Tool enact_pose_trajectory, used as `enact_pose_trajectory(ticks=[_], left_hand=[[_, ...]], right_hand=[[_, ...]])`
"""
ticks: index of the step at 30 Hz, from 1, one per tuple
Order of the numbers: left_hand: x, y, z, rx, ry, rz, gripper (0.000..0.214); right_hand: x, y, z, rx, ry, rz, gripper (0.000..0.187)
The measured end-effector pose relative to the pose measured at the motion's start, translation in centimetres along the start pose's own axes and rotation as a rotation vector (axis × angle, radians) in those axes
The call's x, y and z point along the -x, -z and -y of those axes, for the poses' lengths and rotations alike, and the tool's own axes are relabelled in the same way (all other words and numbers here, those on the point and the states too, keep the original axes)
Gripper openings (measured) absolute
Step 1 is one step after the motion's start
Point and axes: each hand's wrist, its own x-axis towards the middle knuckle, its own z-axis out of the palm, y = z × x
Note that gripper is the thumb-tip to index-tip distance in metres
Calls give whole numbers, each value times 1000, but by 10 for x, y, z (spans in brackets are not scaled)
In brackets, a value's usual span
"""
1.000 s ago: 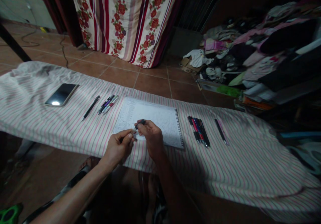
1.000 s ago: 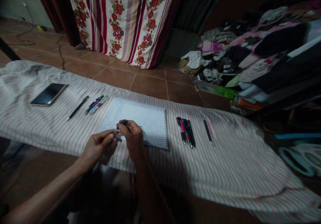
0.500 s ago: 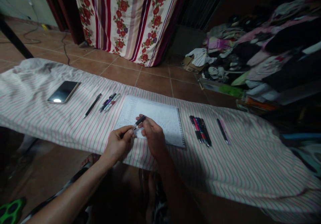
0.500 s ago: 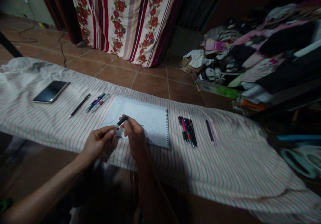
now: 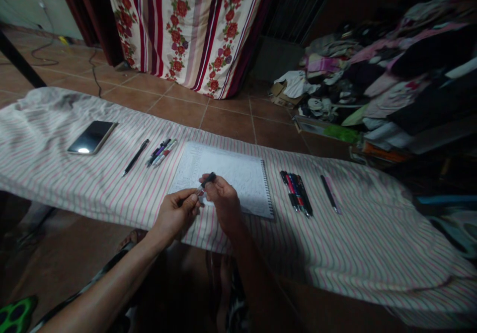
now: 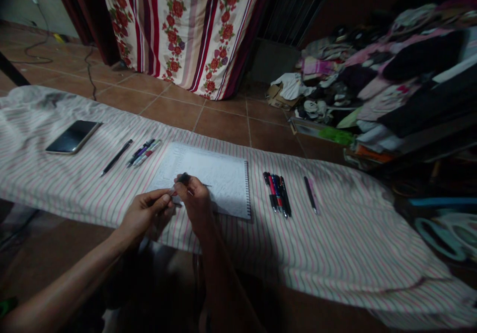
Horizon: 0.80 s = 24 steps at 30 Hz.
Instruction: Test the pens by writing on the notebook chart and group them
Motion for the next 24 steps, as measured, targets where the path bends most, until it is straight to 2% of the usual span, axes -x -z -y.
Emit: enact_pose_trajectory(ticks=[4, 11, 16, 20, 24], left_hand=[[0, 3, -1, 64, 36, 55, 37], [0, 5, 5, 13, 10, 91, 34], [-2, 5, 5, -8, 13, 91, 37], [-3, 4, 4, -7, 6, 95, 35], [-2, 2, 6, -17, -3, 83, 36]], right_hand=[[4, 3, 5, 60, 32, 26, 30], [-2, 0, -2, -80, -27, -48, 19], [-1, 0, 3, -56, -7, -30, 22], [3, 5, 9, 34, 25, -16, 32], [0, 6, 6, 64, 4, -72, 20]])
